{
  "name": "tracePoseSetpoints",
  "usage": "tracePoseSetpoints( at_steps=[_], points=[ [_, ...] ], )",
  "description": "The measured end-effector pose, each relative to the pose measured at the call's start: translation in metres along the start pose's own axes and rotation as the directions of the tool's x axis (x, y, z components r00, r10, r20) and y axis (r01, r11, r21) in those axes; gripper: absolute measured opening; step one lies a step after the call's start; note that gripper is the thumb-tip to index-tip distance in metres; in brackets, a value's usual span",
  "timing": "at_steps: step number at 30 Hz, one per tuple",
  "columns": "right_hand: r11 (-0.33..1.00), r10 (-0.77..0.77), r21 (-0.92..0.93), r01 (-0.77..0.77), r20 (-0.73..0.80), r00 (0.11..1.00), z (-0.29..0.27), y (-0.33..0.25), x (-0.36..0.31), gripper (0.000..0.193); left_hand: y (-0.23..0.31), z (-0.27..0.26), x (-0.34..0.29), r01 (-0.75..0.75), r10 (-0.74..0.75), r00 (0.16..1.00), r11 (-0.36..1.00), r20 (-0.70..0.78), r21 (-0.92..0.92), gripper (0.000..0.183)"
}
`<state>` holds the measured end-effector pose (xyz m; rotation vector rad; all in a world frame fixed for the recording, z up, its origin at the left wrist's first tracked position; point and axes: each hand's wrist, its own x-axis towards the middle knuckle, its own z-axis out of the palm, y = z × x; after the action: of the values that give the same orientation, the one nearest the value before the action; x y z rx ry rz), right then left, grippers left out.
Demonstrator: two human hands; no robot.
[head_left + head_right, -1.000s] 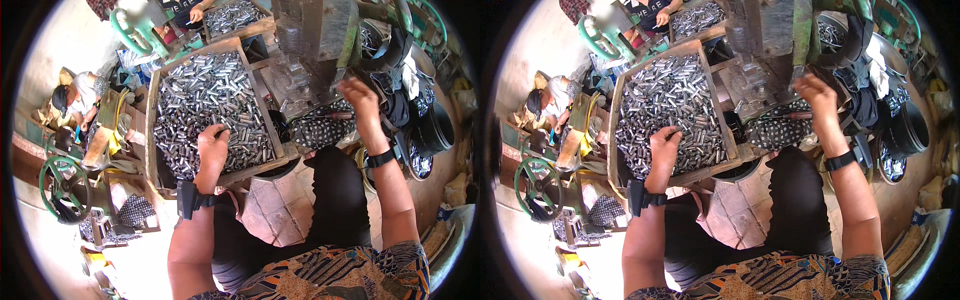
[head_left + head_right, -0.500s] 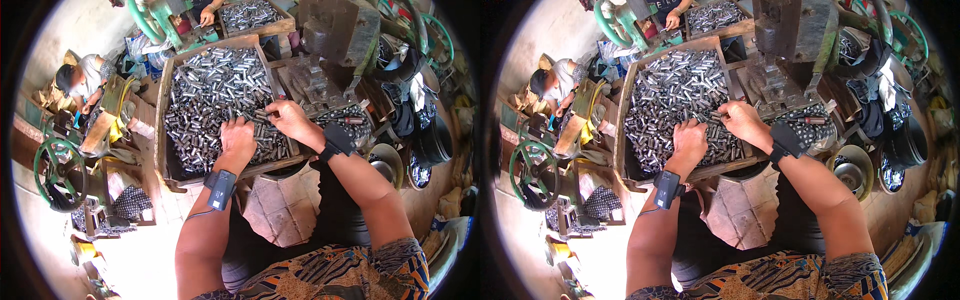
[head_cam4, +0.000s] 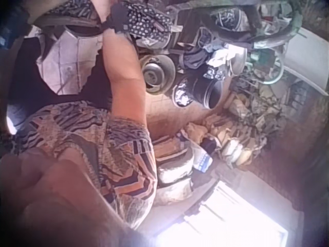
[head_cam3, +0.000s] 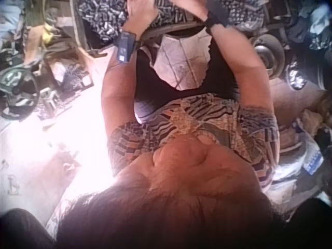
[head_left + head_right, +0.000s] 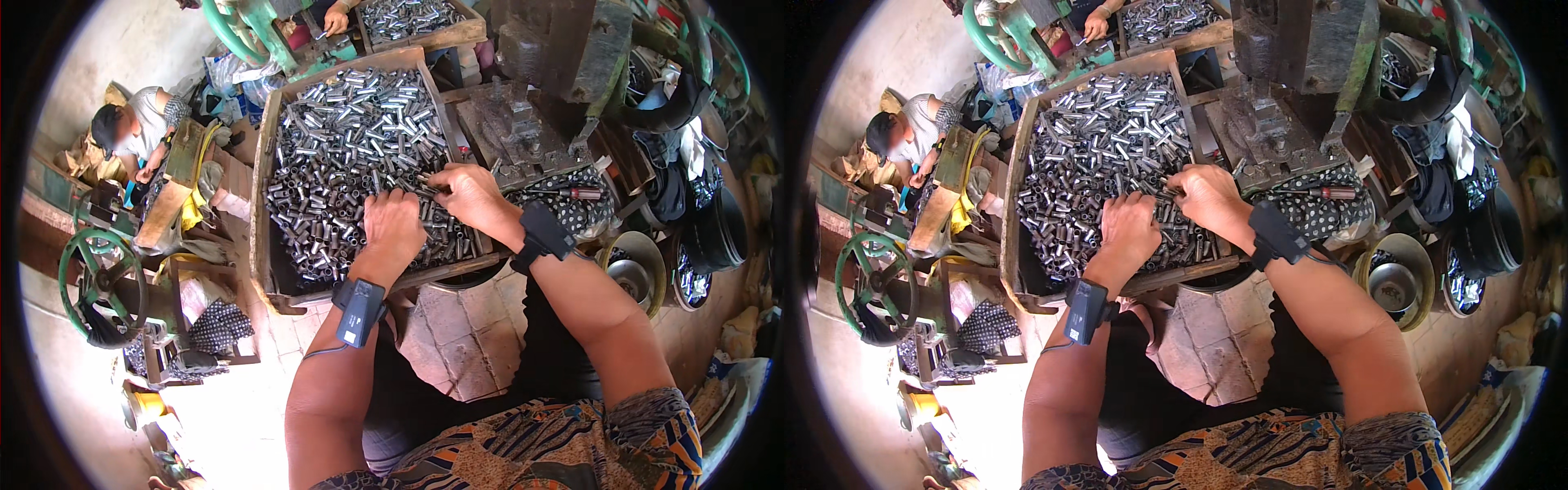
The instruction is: Sorting small metal parts and processing them using a manual press.
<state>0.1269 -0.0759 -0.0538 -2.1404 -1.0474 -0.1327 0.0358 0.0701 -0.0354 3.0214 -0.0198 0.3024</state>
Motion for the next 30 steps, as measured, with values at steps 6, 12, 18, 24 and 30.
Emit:
tracePoseSetpoints(
  at_steps=[6,12,18,24,30],
  points=[
    [0.597,0.208,0.765,-0.244,0.145,0.967,-0.002,0.016,-0.012,0.034,0.007,-0.008,-0.007,0.104,-0.186,0.968,0.909,-0.170,-0.403,0.016],
    [0.547,0.140,0.779,-0.305,0.275,0.951,-0.016,-0.012,-0.022,0.043,0.010,-0.012,-0.007,0.240,-0.348,0.937,0.601,0.021,-0.763,0.010],
    [0.480,0.148,0.824,-0.300,0.262,0.954,-0.014,-0.020,-0.024,0.033,0.009,-0.010,-0.009,0.128,-0.335,0.941,0.248,0.039,-0.960,0.008],
    [0.356,0.222,0.913,-0.199,0.125,0.967,-0.021,-0.019,-0.022,0.021,0.007,-0.017,-0.011,0.136,-0.384,0.915,0.008,0.122,-0.991,0.009],
    [0.337,0.368,0.907,-0.252,0.119,0.922,-0.022,-0.023,-0.023,0.011,0.012,-0.023,-0.010,0.136,-0.431,0.886,-0.110,0.170,-0.985,0.012]
  ],
)
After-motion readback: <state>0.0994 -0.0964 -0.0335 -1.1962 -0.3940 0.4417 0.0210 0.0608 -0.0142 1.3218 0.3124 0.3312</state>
